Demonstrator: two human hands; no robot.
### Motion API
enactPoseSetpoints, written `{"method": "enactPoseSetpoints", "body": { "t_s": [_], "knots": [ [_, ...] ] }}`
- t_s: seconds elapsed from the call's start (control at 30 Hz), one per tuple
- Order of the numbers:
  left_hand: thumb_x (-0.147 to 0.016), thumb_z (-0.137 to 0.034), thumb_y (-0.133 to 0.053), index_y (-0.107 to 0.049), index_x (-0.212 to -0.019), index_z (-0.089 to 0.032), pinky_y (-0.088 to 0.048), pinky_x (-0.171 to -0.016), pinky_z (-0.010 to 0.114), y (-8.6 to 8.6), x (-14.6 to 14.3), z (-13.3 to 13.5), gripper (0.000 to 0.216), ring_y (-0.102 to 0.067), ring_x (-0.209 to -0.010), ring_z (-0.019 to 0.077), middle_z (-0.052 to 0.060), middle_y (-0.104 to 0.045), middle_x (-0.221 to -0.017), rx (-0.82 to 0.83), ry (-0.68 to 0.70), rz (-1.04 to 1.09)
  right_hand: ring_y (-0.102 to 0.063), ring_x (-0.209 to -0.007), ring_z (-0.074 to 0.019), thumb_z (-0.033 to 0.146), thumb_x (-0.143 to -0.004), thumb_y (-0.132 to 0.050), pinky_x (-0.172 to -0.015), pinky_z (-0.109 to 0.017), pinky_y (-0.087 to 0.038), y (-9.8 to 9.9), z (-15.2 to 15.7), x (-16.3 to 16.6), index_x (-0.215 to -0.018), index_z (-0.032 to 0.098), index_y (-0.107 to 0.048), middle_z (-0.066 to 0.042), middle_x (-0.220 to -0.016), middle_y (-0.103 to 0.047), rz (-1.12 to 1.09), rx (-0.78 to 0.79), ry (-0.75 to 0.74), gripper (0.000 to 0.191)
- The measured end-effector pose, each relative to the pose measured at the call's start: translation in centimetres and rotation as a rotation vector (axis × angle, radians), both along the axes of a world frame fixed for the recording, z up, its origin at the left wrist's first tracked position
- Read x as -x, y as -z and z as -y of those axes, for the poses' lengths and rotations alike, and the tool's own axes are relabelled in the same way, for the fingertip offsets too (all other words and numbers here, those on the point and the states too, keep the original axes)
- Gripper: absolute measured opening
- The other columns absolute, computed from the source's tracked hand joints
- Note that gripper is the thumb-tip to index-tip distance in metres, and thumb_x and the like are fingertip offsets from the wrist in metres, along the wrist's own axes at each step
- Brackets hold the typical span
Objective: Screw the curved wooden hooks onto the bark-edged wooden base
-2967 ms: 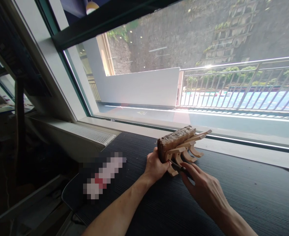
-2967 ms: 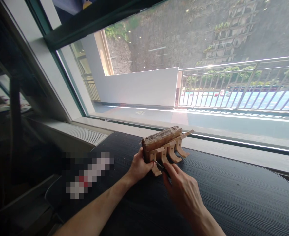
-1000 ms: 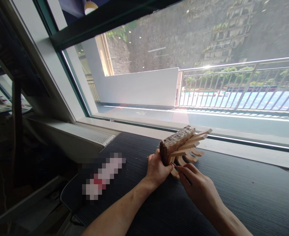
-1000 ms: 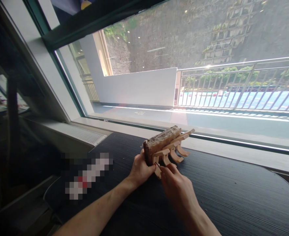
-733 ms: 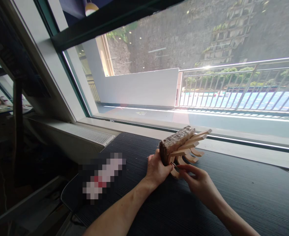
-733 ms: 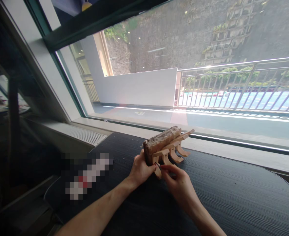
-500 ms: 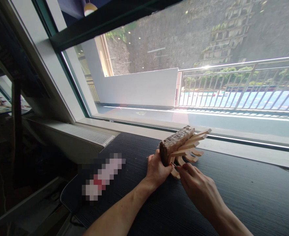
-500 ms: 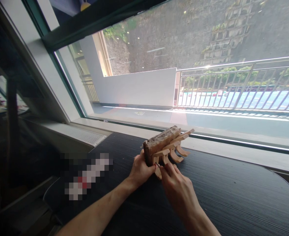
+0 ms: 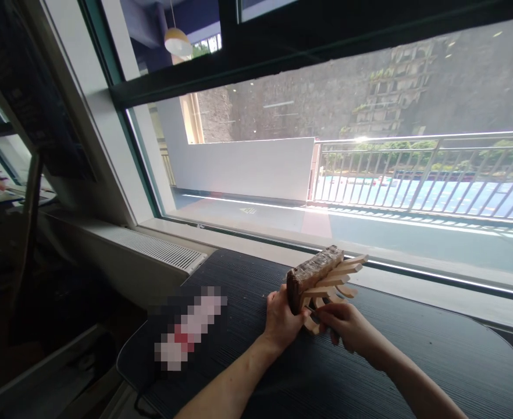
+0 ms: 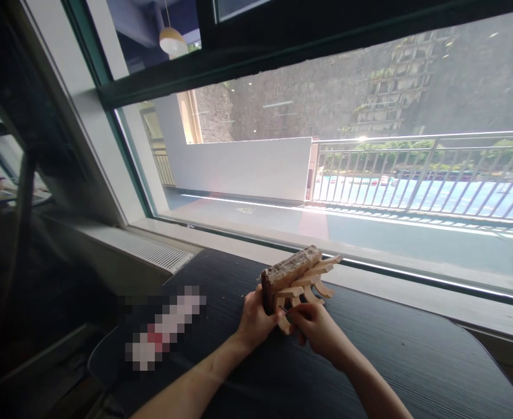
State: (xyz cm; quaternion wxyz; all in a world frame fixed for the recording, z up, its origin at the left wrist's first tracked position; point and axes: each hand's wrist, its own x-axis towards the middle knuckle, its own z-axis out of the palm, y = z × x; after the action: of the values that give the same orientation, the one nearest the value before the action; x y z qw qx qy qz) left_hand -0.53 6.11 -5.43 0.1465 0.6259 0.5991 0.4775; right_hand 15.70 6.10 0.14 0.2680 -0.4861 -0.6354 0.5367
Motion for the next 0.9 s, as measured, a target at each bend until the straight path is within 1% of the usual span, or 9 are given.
{"method": "enactPoseSetpoints", "body": {
  "t_s": [0.1, 0.2, 0.3, 0.37, 0.47, 0.57, 0.63, 0.7, 0.9],
  "knots": [
    [-0.064, -0.021, -0.068, -0.052, -0.100, -0.022, -0.048, -0.080, 0.032, -0.9, 0.3, 0.5, 0.040, -0.063, -0.085, 0.0190, 0.000, -0.067, -0.089, 0.036, 0.057, 0.124, -0.048, -0.043, -0.0071, 0.041, -0.076, -0.051, -0.032, -0.015, -0.025, -1.7, 1.0, -0.1, -0.083, 0.015, -0.068, -0.002, -0.066, -0.063, 0.007, 0.002, -0.013, 0.032],
    [-0.066, -0.026, -0.069, -0.051, -0.107, -0.022, -0.050, -0.076, 0.027, -2.0, 1.1, 1.9, 0.045, -0.063, -0.085, 0.0168, 0.001, -0.068, -0.094, 0.150, 0.127, 0.331, -0.047, -0.041, -0.0081, 0.047, -0.071, -0.056, -0.030, -0.017, -0.025, -2.0, 2.9, -1.8, -0.096, 0.016, -0.067, -0.001, -0.065, -0.062, -0.026, -0.044, 0.122, 0.041],
    [-0.072, -0.038, -0.065, -0.055, -0.107, -0.019, -0.051, -0.065, 0.023, -2.7, 2.6, 4.3, 0.041, -0.064, -0.084, 0.0169, 0.005, -0.067, -0.099, 0.345, 0.223, 0.580, -0.047, -0.039, -0.0098, 0.054, -0.069, -0.057, -0.030, -0.020, -0.029, -0.9, 4.9, -5.0, -0.096, 0.016, -0.069, -0.003, -0.066, -0.064, -0.010, -0.149, 0.277, 0.049],
    [-0.077, -0.047, -0.056, -0.057, -0.107, -0.017, -0.046, -0.047, 0.021, -2.9, 3.7, 5.9, 0.042, -0.064, -0.067, 0.0158, 0.006, -0.068, -0.089, 0.536, 0.272, 0.682, -0.049, -0.040, -0.0119, 0.056, -0.069, -0.056, -0.032, -0.023, -0.034, 0.2, 5.7, -7.2, -0.094, 0.016, -0.071, -0.005, -0.064, -0.065, 0.063, -0.194, 0.376, 0.050],
    [-0.078, -0.052, -0.052, -0.054, -0.116, -0.017, -0.044, -0.042, 0.020, -3.1, 5.3, 7.8, 0.051, -0.062, -0.058, 0.0151, 0.006, -0.068, -0.086, 0.655, 0.269, 0.666, -0.059, -0.050, -0.0180, 0.058, -0.066, -0.058, -0.045, -0.027, -0.048, 1.6, 5.8, -9.4, -0.088, 0.020, -0.074, -0.005, -0.063, -0.068, 0.176, -0.266, 0.397, 0.047],
    [-0.081, -0.054, -0.048, -0.055, -0.116, -0.018, -0.047, -0.047, 0.022, -3.2, 6.4, 9.1, 0.051, -0.065, -0.071, 0.0188, 0.006, -0.068, -0.087, 0.580, 0.129, 0.458, -0.066, -0.072, -0.0247, 0.057, -0.062, -0.063, -0.063, -0.031, -0.053, 2.7, 5.4, -10.1, -0.086, 0.023, -0.075, -0.006, -0.080, -0.073, 0.265, -0.339, 0.377, 0.044],
    [-0.084, -0.050, -0.044, -0.056, -0.116, -0.019, -0.051, -0.065, 0.026, -3.1, 6.7, 9.9, 0.046, -0.065, -0.079, 0.0196, 0.005, -0.068, -0.081, 0.464, 0.000, 0.334, -0.067, -0.083, -0.0267, 0.058, -0.064, -0.061, -0.071, -0.032, -0.053, 3.4, 5.3, -10.2, -0.086, 0.024, -0.074, -0.006, -0.087, -0.073, 0.303, -0.399, 0.457, 0.042],
    [-0.086, -0.045, -0.042, -0.060, -0.107, -0.019, -0.049, -0.082, 0.029, -2.9, 6.7, 10.8, 0.037, -0.062, -0.092, 0.0195, 0.006, -0.068, -0.096, 0.319, -0.049, 0.302, -0.067, -0.082, -0.0261, 0.059, -0.072, -0.052, -0.071, -0.033, -0.053, 4.1, 5.3, -10.3, -0.087, 0.024, -0.072, -0.007, -0.088, -0.072, 0.344, -0.440, 0.564, 0.044],
    [-0.077, -0.024, -0.055, -0.057, -0.108, -0.023, -0.037, -0.104, 0.031, -2.2, 6.5, 11.5, 0.031, -0.050, -0.115, 0.0199, 0.005, -0.057, -0.120, 0.110, 0.079, 0.196, -0.067, -0.080, -0.0239, 0.059, -0.074, -0.050, -0.062, -0.032, -0.052, 5.4, 4.6, -9.6, -0.084, 0.030, -0.069, -0.003, -0.094, -0.070, 0.575, -0.505, 0.397, 0.036]
  ]
}}
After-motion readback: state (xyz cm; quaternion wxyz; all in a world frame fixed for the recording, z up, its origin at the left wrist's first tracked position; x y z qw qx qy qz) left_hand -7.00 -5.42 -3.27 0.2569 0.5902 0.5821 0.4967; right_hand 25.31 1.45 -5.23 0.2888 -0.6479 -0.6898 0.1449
